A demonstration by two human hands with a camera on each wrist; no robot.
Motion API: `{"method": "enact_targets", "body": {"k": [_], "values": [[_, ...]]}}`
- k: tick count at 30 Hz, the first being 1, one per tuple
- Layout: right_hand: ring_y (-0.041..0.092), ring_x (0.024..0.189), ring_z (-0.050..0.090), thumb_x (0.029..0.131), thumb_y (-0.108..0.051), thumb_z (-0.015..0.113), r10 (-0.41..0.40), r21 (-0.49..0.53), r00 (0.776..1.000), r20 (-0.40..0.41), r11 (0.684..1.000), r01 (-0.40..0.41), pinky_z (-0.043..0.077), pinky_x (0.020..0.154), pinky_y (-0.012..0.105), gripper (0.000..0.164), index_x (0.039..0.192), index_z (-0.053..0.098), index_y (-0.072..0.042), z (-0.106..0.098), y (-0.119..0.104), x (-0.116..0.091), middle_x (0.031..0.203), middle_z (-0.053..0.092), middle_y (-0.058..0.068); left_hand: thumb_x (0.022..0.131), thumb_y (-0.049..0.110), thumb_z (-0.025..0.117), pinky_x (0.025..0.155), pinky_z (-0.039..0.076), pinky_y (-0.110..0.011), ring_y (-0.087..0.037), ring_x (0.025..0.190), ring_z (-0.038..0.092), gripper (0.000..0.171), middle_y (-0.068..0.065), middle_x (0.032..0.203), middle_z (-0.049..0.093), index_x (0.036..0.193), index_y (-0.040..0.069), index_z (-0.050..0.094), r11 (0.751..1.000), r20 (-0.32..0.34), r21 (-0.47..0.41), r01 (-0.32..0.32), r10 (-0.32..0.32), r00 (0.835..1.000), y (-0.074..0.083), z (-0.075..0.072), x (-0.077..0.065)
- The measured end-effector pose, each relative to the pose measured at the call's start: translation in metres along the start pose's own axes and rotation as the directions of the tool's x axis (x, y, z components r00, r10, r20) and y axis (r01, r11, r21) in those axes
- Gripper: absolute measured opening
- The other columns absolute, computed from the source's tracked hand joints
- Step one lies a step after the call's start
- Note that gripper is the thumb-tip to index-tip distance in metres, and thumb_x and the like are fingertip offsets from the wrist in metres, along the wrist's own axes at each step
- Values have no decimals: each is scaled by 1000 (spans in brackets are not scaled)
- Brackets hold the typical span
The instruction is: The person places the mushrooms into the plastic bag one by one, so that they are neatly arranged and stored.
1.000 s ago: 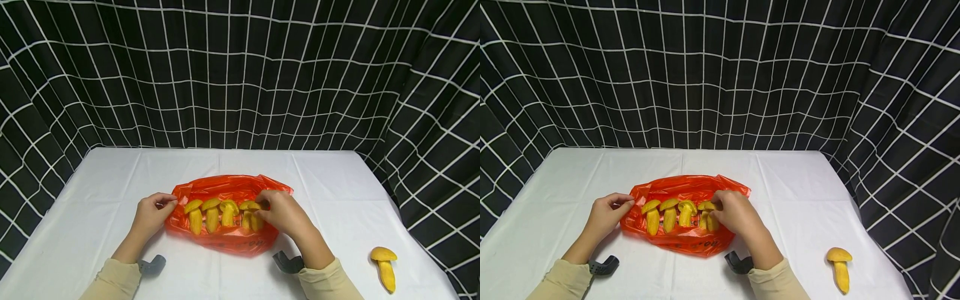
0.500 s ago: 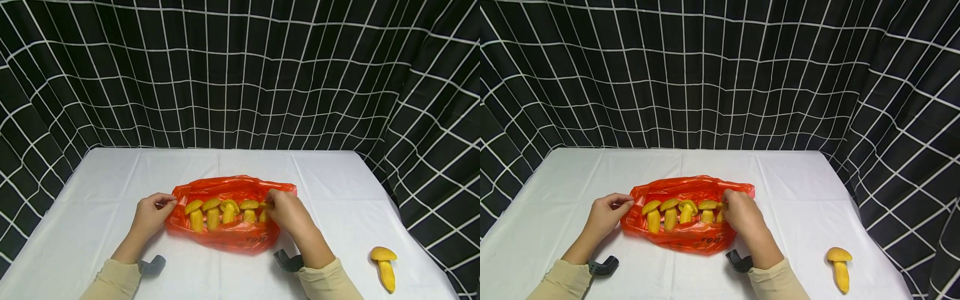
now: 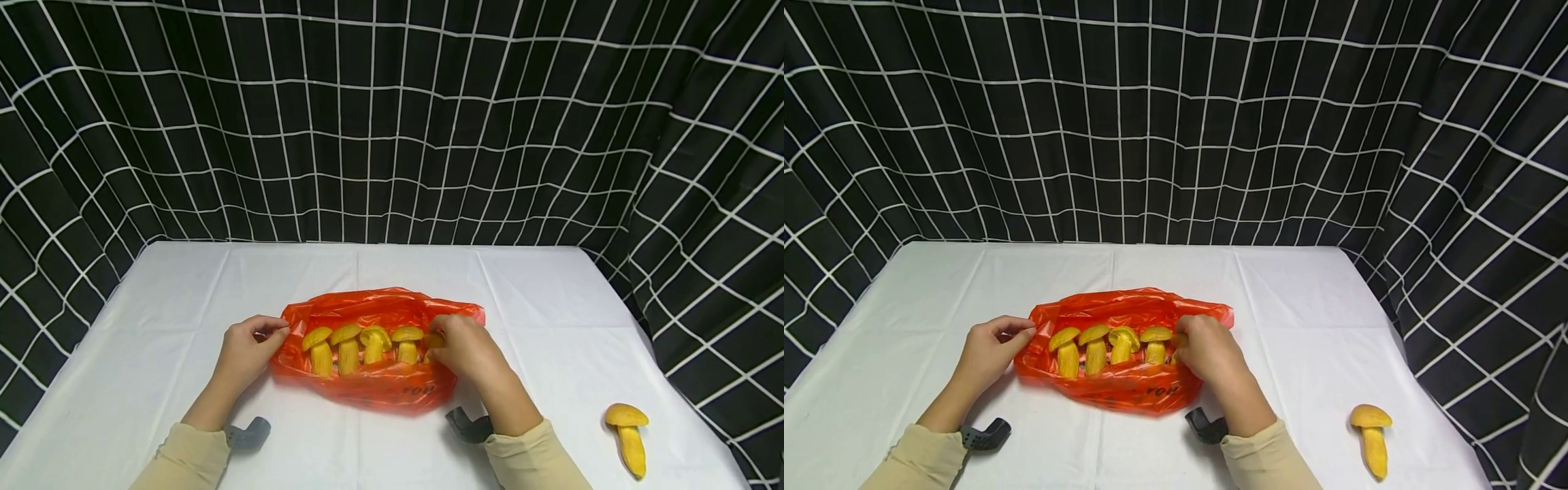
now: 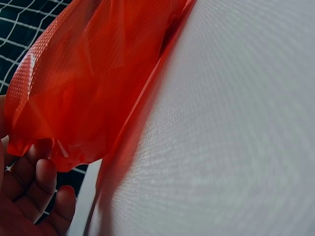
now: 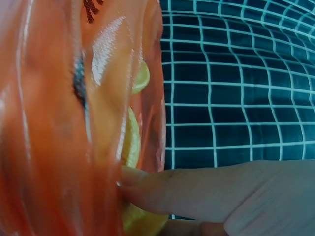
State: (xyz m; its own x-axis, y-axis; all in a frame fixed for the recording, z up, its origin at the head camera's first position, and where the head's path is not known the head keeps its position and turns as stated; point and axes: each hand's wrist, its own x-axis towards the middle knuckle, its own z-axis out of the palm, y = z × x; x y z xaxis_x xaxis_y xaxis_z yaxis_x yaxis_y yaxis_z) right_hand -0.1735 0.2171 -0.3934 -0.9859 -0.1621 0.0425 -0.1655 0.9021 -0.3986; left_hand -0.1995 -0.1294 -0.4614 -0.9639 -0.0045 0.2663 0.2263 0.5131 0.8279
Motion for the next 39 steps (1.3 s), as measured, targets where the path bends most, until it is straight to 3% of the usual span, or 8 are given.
{"method": "enact_targets", "body": {"k": [10,16,23,26,30,33,39], "values": [[19,67,53,78,-5,77,-5,14,1000,-28,1000,5,47,61,30,7,83,73,-8,9,2,3,72,64,3,87,9,73,69,51,-15,-16,77,60,11,-7,85,71,96,5,76,1000,-1,-6,-7,7,1000,-1,-1,0],[19,70,55,75,-6,80,-12,7,1000,-28,1000,12,49,65,32,13,87,74,-7,10,5,6,77,67,4,88,11,72,69,51,-15,-14,77,60,12,-8,87,72,97,5,76,1000,2,-7,-13,13,1000,-1,-2,1],[18,68,52,74,-9,80,-27,-9,999,-24,1000,27,46,63,31,10,80,72,-8,9,5,5,71,62,1,86,9,73,67,50,-17,-11,75,59,9,-6,83,71,94,6,76,1000,-14,2,-29,29,999,-5,1,1],[20,71,54,75,-11,79,-14,3,1000,-7,1000,14,48,66,34,13,85,72,-8,4,4,3,75,64,3,86,9,73,67,50,-17,-12,75,59,9,-6,83,71,94,6,76,1000,-16,1,-31,31,999,-5,1,1],[28,93,65,80,-12,77,-28,19,1000,-13,999,28,54,84,45,28,106,73,-3,-9,5,1,99,72,11,86,9,74,67,51,-17,-13,76,59,10,-6,83,71,94,6,76,1000,-16,-3,-31,31,999,-6,-1,0],[33,104,66,85,-13,74,-46,52,997,-55,997,49,54,90,49,34,116,70,-2,-21,10,-1,114,70,15,85,9,74,67,51,-17,-14,76,59,10,-6,84,71,94,6,76,1000,-16,-9,-23,23,1000,-6,-1,0],[34,99,69,90,-18,69,-8,144,993,-117,989,25,59,80,46,31,119,70,-5,-49,28,-14,116,69,16,86,10,74,68,51,-17,-15,76,59,10,-6,84,72,95,6,76,999,-7,-24,-32,32,999,-5,-1,2]]}}
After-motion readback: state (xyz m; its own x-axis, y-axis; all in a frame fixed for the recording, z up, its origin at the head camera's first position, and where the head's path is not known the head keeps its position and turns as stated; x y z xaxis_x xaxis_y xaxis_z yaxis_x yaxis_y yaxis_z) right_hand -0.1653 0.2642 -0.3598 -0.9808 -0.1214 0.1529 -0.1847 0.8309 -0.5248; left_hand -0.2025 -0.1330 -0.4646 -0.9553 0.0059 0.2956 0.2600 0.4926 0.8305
